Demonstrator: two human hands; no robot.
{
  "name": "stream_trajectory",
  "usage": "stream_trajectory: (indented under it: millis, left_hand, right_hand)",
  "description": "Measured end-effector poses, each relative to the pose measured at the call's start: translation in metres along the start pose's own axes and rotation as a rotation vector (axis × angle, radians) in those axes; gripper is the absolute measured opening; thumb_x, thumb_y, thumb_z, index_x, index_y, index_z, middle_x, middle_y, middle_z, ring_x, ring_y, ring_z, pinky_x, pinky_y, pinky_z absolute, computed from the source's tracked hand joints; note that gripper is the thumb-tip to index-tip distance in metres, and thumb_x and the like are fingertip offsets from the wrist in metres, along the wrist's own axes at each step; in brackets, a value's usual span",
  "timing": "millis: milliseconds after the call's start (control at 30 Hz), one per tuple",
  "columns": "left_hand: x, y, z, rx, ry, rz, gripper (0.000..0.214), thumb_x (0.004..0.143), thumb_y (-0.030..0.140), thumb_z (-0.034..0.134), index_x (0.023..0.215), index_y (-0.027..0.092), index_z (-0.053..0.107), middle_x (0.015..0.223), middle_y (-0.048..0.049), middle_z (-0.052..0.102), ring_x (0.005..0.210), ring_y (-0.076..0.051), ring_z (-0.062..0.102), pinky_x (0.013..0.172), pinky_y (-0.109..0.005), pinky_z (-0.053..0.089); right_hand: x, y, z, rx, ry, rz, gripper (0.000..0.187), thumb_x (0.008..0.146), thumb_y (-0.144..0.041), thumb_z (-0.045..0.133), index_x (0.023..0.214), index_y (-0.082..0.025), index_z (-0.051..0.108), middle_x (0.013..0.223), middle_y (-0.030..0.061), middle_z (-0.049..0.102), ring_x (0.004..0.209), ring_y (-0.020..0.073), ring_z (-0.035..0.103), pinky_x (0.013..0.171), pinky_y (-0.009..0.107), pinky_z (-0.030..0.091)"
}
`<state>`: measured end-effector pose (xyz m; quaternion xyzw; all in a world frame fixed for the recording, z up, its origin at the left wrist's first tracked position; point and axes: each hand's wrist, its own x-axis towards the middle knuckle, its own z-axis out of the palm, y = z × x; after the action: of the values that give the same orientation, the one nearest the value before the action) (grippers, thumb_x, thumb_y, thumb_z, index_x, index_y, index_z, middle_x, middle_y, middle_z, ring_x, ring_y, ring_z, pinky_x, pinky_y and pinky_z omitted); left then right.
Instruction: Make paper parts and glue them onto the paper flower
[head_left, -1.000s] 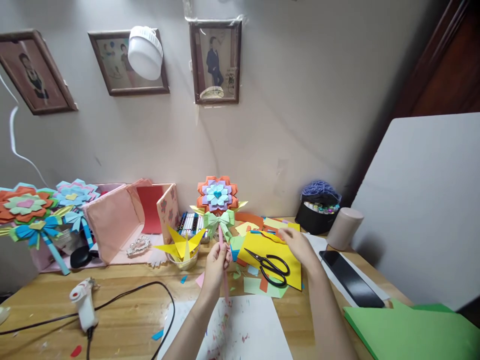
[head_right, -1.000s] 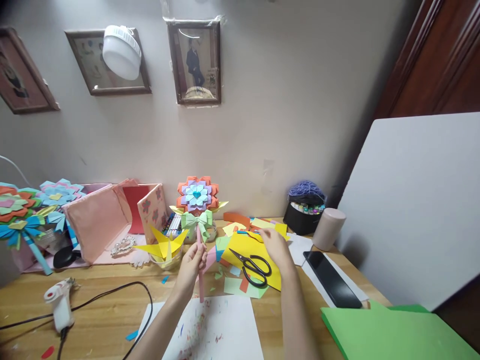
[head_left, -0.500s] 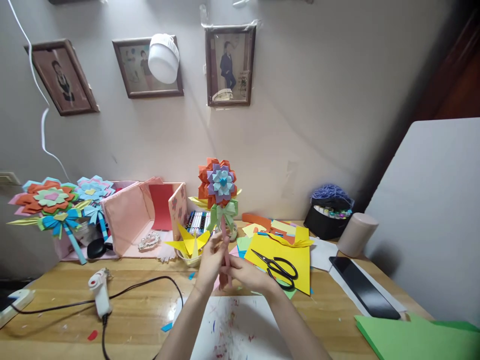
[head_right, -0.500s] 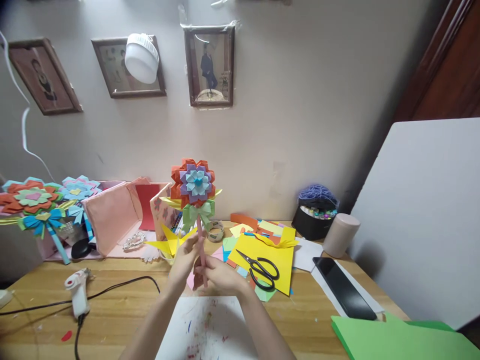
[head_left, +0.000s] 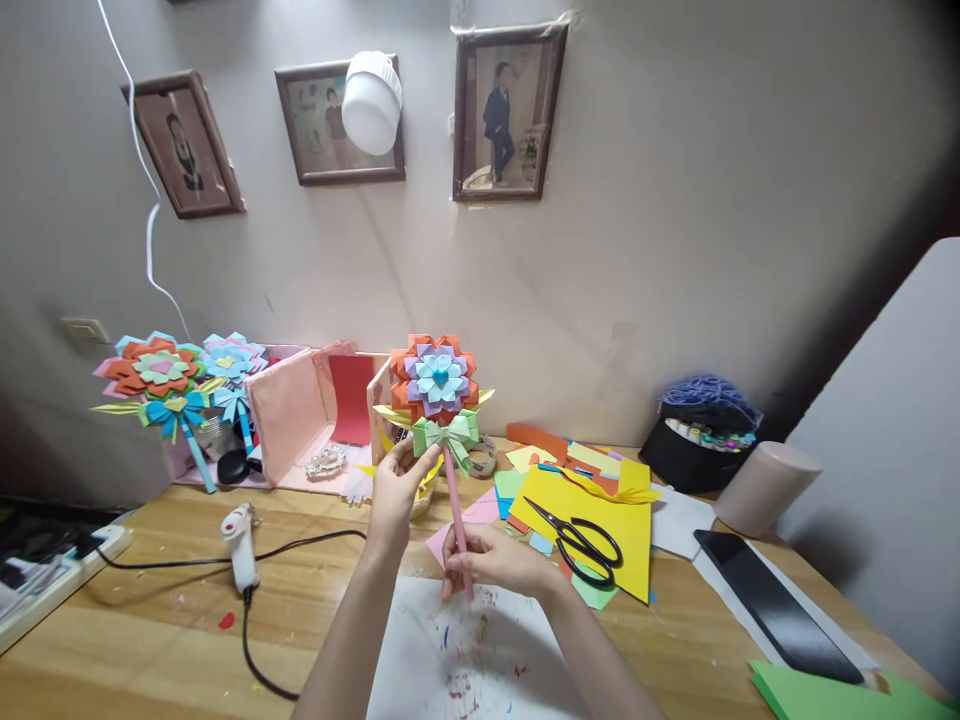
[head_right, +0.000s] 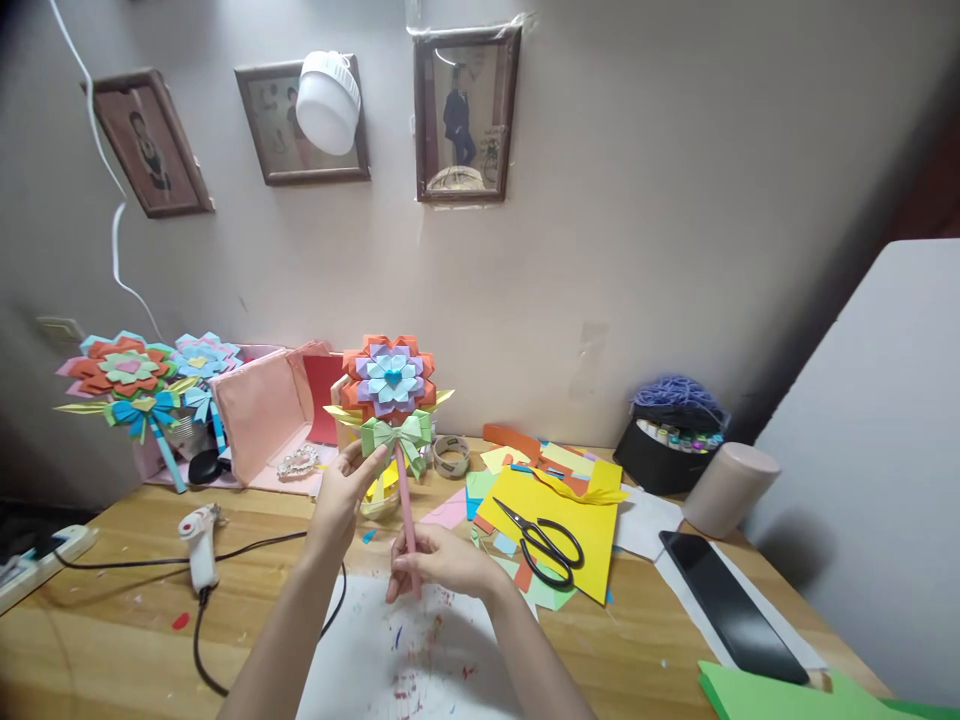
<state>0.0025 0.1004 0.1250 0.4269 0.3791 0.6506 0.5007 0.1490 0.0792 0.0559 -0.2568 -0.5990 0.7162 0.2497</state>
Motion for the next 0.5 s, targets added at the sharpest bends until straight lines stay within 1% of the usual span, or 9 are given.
stream_trajectory:
  millis: [100,200,267,367,500]
  left_hand:
    - [0.003,-0.007,-0.003,-0.009,-0.020,0.002,0.035,0.063,0.032,0.073,0.090,0.012,0.065,0.098,-0.0108,0.068,0.098,-0.022,0.060,0.088,-0.032,0.044]
    - [0.004,-0.012,-0.006,0.017,0.006,0.013,0.030,0.063,0.033,0.072,0.085,0.012,0.066,0.096,-0.0101,0.069,0.096,-0.023,0.061,0.086,-0.032,0.045]
    - [0.004,-0.012,-0.006,0.032,0.028,0.040,0.030,0.064,0.032,0.071,0.086,0.013,0.067,0.095,-0.0093,0.069,0.096,-0.023,0.061,0.086,-0.031,0.044]
    - [0.003,-0.010,-0.005,0.066,0.050,0.080,0.029,0.065,0.031,0.071,0.088,0.014,0.067,0.095,-0.0081,0.069,0.097,-0.022,0.061,0.087,-0.030,0.044]
    - [0.001,-0.007,-0.003,0.074,0.069,0.073,0.027,0.064,0.030,0.072,0.085,0.013,0.069,0.091,-0.0074,0.070,0.096,-0.023,0.061,0.085,-0.030,0.044]
  right_hand:
    - [0.000,-0.002,0.003,-0.040,-0.013,0.013,0.024,0.076,-0.037,0.060,0.080,-0.016,0.049,0.069,0.0010,0.061,0.072,0.0169,0.064,0.059,0.024,0.042]
    - [0.000,-0.004,0.005,-0.099,-0.022,0.040,0.022,0.077,-0.037,0.058,0.077,-0.017,0.049,0.069,0.0015,0.062,0.073,0.0166,0.064,0.060,0.024,0.042]
    - [0.001,-0.004,0.007,-0.124,-0.015,0.044,0.021,0.077,-0.036,0.057,0.076,-0.017,0.048,0.069,0.0015,0.062,0.072,0.0162,0.063,0.060,0.024,0.042]
    - [0.002,-0.003,0.009,-0.154,0.019,0.032,0.015,0.078,-0.031,0.054,0.076,-0.017,0.048,0.070,0.0018,0.063,0.072,0.0162,0.064,0.059,0.024,0.042]
    - [0.004,0.001,0.012,-0.210,0.093,0.004,0.008,0.079,-0.025,0.049,0.077,-0.017,0.048,0.072,0.0028,0.065,0.073,0.0173,0.064,0.058,0.024,0.042]
